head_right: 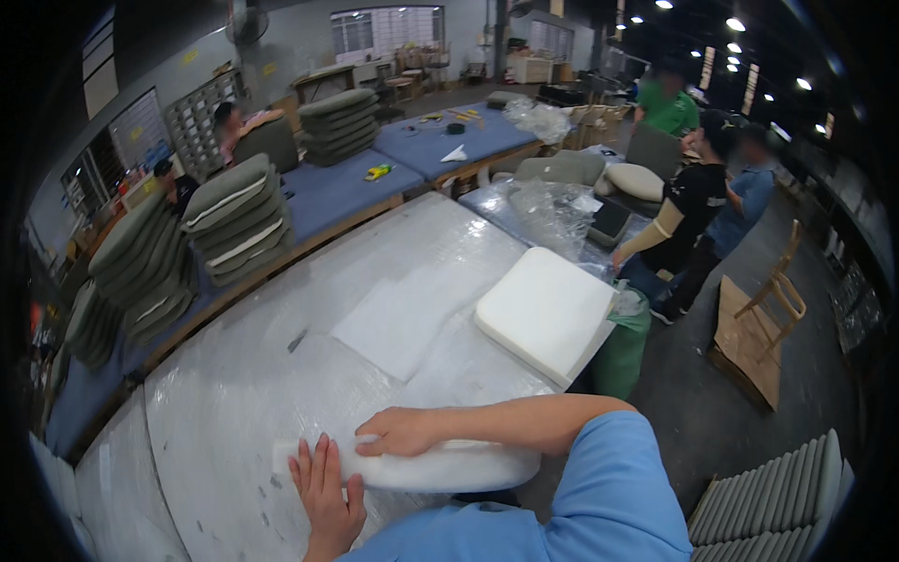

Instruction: The person wraps a rectangular white foam piece in plastic film on a workbench. They smooth the film, fold edges, and roll the foam to compact it, then place it aside. Other workers are visible in the background handling similar items.

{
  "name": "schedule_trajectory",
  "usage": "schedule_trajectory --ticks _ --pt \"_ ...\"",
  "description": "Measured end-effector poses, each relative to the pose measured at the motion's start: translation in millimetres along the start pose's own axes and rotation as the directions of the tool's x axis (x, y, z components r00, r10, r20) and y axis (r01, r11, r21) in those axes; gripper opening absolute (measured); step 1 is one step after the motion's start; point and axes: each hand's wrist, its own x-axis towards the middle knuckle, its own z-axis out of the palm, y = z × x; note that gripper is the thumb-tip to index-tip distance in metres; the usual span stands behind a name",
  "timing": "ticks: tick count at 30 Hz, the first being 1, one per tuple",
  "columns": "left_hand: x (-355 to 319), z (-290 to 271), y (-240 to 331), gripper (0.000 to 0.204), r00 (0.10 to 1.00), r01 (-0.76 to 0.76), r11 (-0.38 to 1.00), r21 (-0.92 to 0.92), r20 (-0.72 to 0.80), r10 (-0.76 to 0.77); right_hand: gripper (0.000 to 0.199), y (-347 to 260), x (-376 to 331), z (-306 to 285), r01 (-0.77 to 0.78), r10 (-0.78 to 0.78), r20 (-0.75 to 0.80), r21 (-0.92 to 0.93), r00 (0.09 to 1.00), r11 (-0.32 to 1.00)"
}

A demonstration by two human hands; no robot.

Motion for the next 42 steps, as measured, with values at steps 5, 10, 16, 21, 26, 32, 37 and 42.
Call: schedule_trajectory --ticks 5,10,16,21,26,32,37,42 --pt "12.3 0.6 1.4 0.055 0.999 0.005 1.0 0.007 0.032 -0.006 0.042 19.9 10.5 3.3 -0.121 0.092 0.114 0.284 0.989 0.951" --pt "16.4 -4.3 0.7 0.058 1.0 0.014 0.999 -0.033 0.016 -0.013 0.041 21.0 19.9 4.3 -0.26 0.19 0.239 0.305 0.952 0.916" --pt "22.8 -18.8 -7.4 0.067 0.999 0.012 0.988 -0.155 0.044 -0.005 0.039 13.1 30.3 6.4 -0.418 0.364 0.242 0.237 0.9 0.877" --pt "28.0 -19.3 -16.8 0.085 0.999 -0.042 0.962 -0.272 0.016 0.048 0.039 24.0 29.0 4.2 -0.255 0.264 -0.019 0.205 0.964 0.945" --pt "28.0 -21.7 -21.5 0.095 0.998 0.01 0.947 -0.321 0.057 0.009 0.04 -10.5 35.9 -3.4 -0.007 0.033 -0.101 0.244 0.994 0.97" --pt "28.1 -25.2 -27.0 0.098 0.998 0.055 0.901 -0.431 0.04 -0.041 0.045 -24.9 54.2 2.8 -0.247 0.247 0.065 -0.003 0.967 0.969" --pt "16.2 -30.4 -51.9 0.098 0.991 0.071 0.959 -0.274 -0.092 -0.099 0.043 36.6 57.3 29.3 -0.326 0.327 -0.031 0.018 0.945 0.945" --pt "-2.7 -20.6 -78.0 0.1 0.885 0.425 0.483 -0.766 0.238 -0.401 0.043 25.7 67.9 18.5 -0.116 0.121 -0.03 0.141 0.992 0.983"
